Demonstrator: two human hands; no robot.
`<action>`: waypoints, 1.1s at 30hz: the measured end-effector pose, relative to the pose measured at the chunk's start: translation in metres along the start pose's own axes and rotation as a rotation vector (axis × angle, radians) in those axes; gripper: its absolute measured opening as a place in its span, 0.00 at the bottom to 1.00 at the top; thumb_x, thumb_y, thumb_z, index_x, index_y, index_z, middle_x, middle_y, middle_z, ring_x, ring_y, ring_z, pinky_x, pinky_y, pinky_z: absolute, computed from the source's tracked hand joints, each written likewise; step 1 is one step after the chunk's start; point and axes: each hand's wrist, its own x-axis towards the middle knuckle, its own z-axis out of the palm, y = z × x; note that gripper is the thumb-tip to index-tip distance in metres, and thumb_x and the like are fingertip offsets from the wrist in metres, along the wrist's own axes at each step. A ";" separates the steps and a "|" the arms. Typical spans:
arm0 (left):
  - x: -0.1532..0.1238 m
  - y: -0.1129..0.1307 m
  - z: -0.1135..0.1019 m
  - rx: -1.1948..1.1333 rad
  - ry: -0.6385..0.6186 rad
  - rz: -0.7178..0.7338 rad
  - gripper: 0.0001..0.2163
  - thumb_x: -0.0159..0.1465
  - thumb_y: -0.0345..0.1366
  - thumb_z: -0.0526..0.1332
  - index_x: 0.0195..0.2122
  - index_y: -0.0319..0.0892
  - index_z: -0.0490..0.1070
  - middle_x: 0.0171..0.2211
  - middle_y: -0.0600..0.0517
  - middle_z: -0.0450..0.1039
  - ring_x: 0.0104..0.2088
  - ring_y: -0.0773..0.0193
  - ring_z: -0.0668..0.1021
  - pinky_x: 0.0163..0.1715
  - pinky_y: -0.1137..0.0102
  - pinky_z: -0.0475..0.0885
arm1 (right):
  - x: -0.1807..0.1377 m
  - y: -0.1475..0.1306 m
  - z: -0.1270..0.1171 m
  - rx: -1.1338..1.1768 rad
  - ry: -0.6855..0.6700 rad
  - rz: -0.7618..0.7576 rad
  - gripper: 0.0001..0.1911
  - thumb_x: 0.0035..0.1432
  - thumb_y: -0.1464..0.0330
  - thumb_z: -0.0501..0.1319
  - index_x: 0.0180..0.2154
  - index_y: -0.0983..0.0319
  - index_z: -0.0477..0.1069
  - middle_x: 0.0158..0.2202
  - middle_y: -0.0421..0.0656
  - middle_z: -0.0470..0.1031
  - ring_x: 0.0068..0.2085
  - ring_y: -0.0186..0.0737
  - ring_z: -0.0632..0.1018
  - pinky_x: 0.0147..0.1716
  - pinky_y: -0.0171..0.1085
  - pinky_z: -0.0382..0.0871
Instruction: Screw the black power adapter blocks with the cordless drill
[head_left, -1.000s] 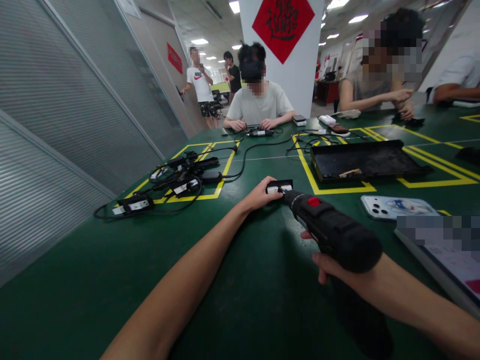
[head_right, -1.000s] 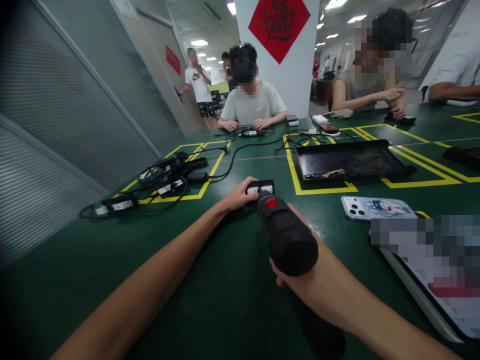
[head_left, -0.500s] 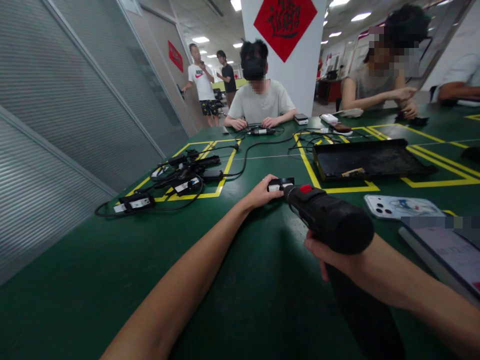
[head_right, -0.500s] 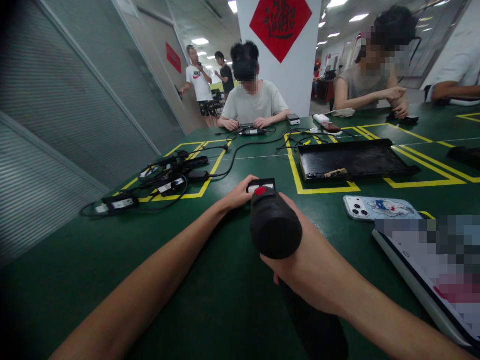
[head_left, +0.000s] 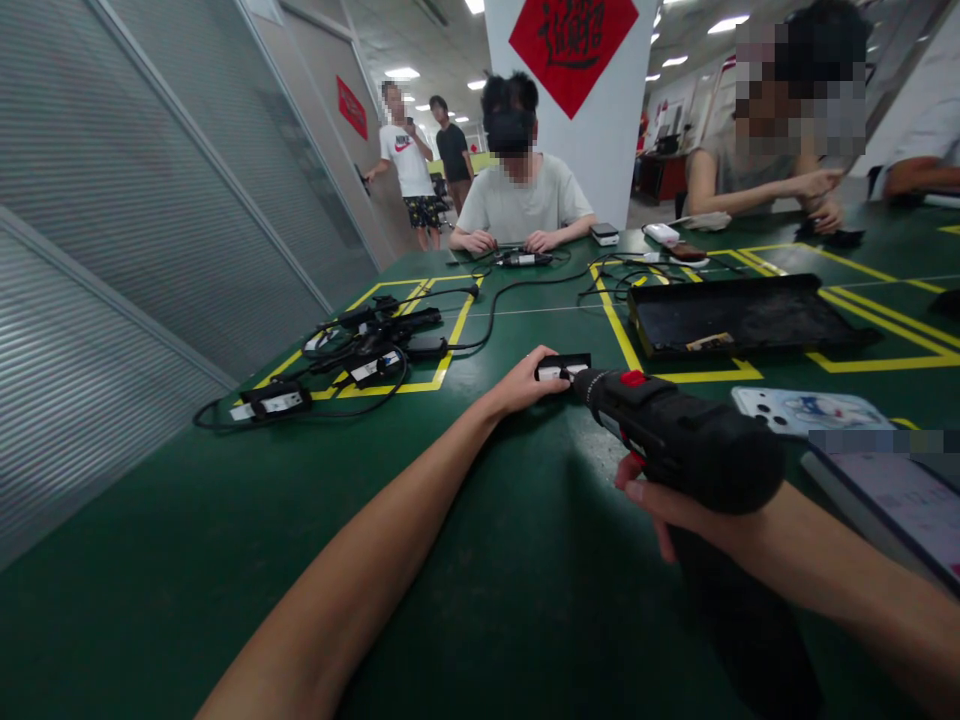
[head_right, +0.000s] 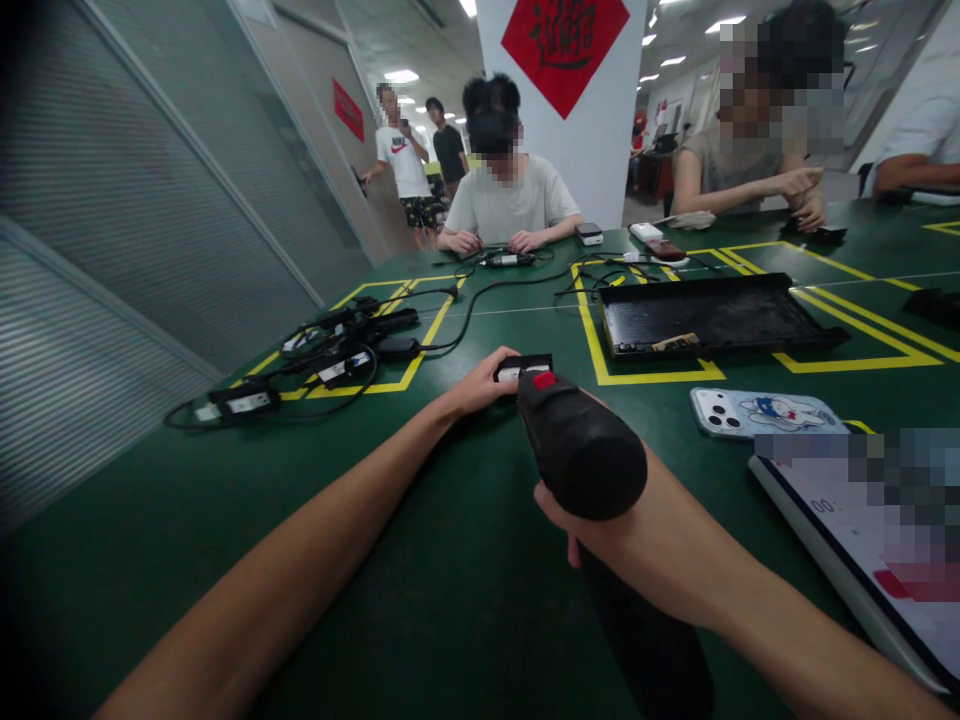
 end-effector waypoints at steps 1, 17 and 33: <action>0.000 0.000 0.000 -0.007 0.002 -0.003 0.20 0.52 0.43 0.62 0.43 0.40 0.62 0.34 0.53 0.66 0.33 0.66 0.69 0.33 0.72 0.65 | 0.000 0.001 0.001 0.024 0.016 0.008 0.15 0.53 0.56 0.62 0.40 0.57 0.70 0.17 0.37 0.72 0.22 0.42 0.76 0.22 0.40 0.68; -0.001 0.003 0.001 0.013 -0.008 -0.030 0.21 0.52 0.44 0.61 0.45 0.40 0.61 0.35 0.52 0.67 0.34 0.65 0.70 0.35 0.71 0.66 | -0.011 0.004 0.005 0.097 -0.056 -0.103 0.31 0.51 0.72 0.62 0.57 0.55 0.58 0.23 0.37 0.73 0.27 0.42 0.75 0.27 0.39 0.72; 0.001 -0.001 -0.001 0.016 0.005 -0.004 0.20 0.52 0.44 0.62 0.43 0.41 0.62 0.34 0.52 0.66 0.33 0.66 0.69 0.35 0.71 0.65 | 0.008 0.017 -0.015 0.243 -0.012 -0.061 0.09 0.52 0.64 0.63 0.36 0.57 0.68 0.26 0.38 0.75 0.18 0.35 0.74 0.20 0.37 0.66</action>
